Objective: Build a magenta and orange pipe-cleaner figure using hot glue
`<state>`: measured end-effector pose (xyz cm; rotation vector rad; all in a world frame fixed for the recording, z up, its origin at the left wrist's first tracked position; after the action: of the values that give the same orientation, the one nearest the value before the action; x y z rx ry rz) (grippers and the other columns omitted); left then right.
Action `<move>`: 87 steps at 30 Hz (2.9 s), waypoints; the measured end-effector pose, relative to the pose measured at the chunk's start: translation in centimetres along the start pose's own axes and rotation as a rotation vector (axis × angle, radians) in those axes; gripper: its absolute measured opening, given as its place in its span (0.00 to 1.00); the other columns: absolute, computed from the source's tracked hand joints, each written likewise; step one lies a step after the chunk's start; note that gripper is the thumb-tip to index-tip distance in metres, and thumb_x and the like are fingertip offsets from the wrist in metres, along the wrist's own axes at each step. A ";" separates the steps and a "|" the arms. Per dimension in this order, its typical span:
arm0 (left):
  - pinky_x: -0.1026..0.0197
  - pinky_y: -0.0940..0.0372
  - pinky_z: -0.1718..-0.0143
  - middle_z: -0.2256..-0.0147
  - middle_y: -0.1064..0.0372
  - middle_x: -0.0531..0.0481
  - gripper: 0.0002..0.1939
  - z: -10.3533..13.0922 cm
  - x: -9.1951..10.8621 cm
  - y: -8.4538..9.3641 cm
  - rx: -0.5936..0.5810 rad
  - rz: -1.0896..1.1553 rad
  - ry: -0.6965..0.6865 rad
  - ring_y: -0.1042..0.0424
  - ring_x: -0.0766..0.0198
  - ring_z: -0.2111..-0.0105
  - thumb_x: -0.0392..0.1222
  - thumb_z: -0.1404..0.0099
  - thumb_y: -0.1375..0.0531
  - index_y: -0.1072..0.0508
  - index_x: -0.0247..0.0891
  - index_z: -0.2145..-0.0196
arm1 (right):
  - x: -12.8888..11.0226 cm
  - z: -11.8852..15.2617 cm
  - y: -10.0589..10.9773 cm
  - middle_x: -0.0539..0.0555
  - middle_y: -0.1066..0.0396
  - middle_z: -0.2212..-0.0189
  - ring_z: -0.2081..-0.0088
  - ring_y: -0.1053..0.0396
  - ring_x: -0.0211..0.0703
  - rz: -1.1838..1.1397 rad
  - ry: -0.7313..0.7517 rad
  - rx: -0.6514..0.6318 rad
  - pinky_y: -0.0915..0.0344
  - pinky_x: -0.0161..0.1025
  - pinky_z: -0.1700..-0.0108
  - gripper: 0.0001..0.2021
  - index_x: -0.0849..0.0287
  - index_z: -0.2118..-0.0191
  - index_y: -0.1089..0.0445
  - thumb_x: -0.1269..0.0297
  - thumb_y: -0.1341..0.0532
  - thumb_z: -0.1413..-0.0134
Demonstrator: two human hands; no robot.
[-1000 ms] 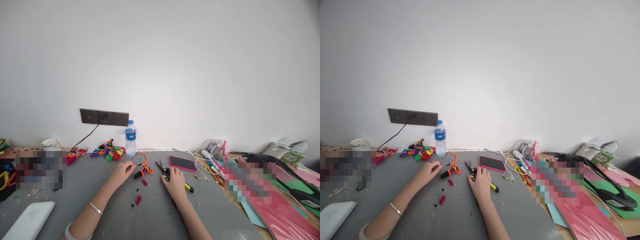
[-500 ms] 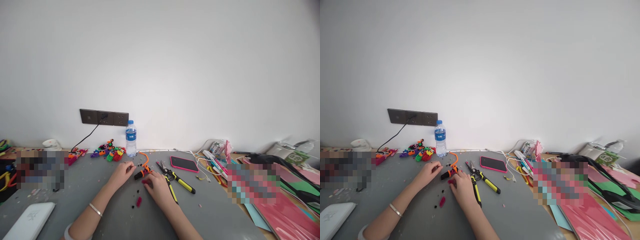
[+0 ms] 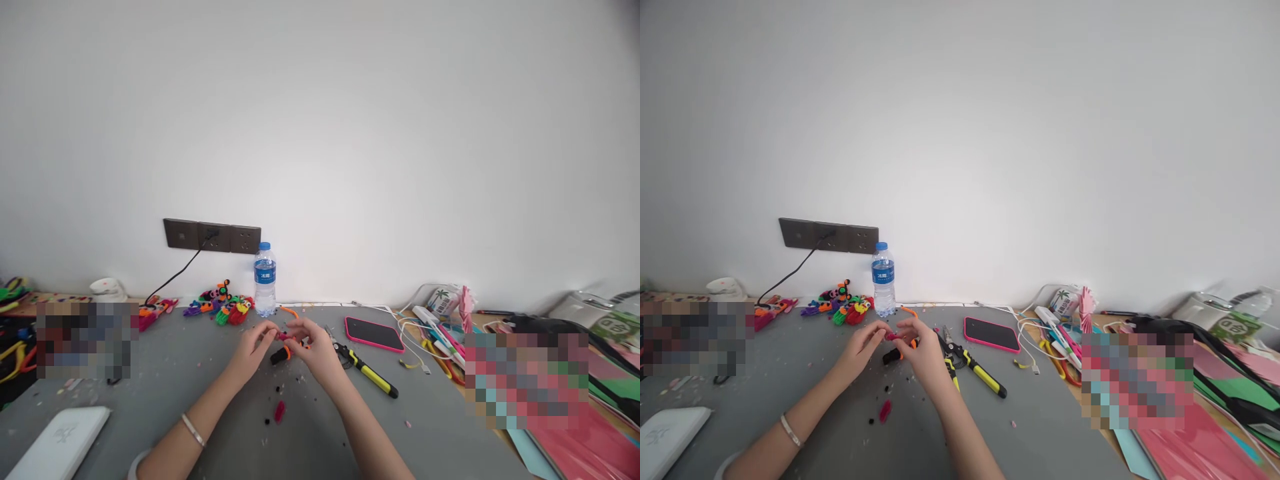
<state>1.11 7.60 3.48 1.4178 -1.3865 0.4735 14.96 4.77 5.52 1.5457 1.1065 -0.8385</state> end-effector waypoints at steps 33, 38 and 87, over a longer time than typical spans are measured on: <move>0.64 0.39 0.71 0.76 0.36 0.54 0.13 0.1 -0.6 -0.2 0.126 0.283 0.211 0.37 0.64 0.74 0.51 0.40 0.42 0.30 0.39 0.74 | 2.3 -0.4 -1.4 0.51 0.30 0.74 0.75 0.38 0.38 -0.259 0.043 0.006 0.41 0.34 0.73 0.10 0.59 0.69 0.28 0.57 0.37 0.49; 0.64 0.40 0.72 0.76 0.37 0.54 0.12 0.0 -0.7 -0.1 0.133 0.278 0.193 0.38 0.65 0.75 0.49 0.40 0.42 0.30 0.39 0.74 | 2.7 -0.4 -1.7 0.49 0.32 0.77 0.75 0.37 0.38 -0.342 0.004 -0.002 0.41 0.35 0.73 0.11 0.59 0.71 0.30 0.55 0.37 0.49; 0.64 0.39 0.70 0.73 0.32 0.51 0.13 0.1 -1.8 0.5 0.157 0.204 0.155 0.34 0.62 0.71 0.50 0.37 0.43 0.27 0.37 0.71 | 4.9 -1.0 -2.1 0.48 0.35 0.79 0.78 0.42 0.36 -0.300 -0.066 -0.009 0.45 0.34 0.74 0.11 0.61 0.73 0.31 0.57 0.36 0.52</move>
<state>0.22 8.46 2.12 1.3386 -1.3977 0.8234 14.64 7.01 0.66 1.3524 1.3109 -1.0761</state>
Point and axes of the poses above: each hand's wrist, its own z-axis away from the middle knuckle, its own y-axis out of the back of the hand, x = y × z, the point moved 8 cm from there along -z, towards the middle knuckle
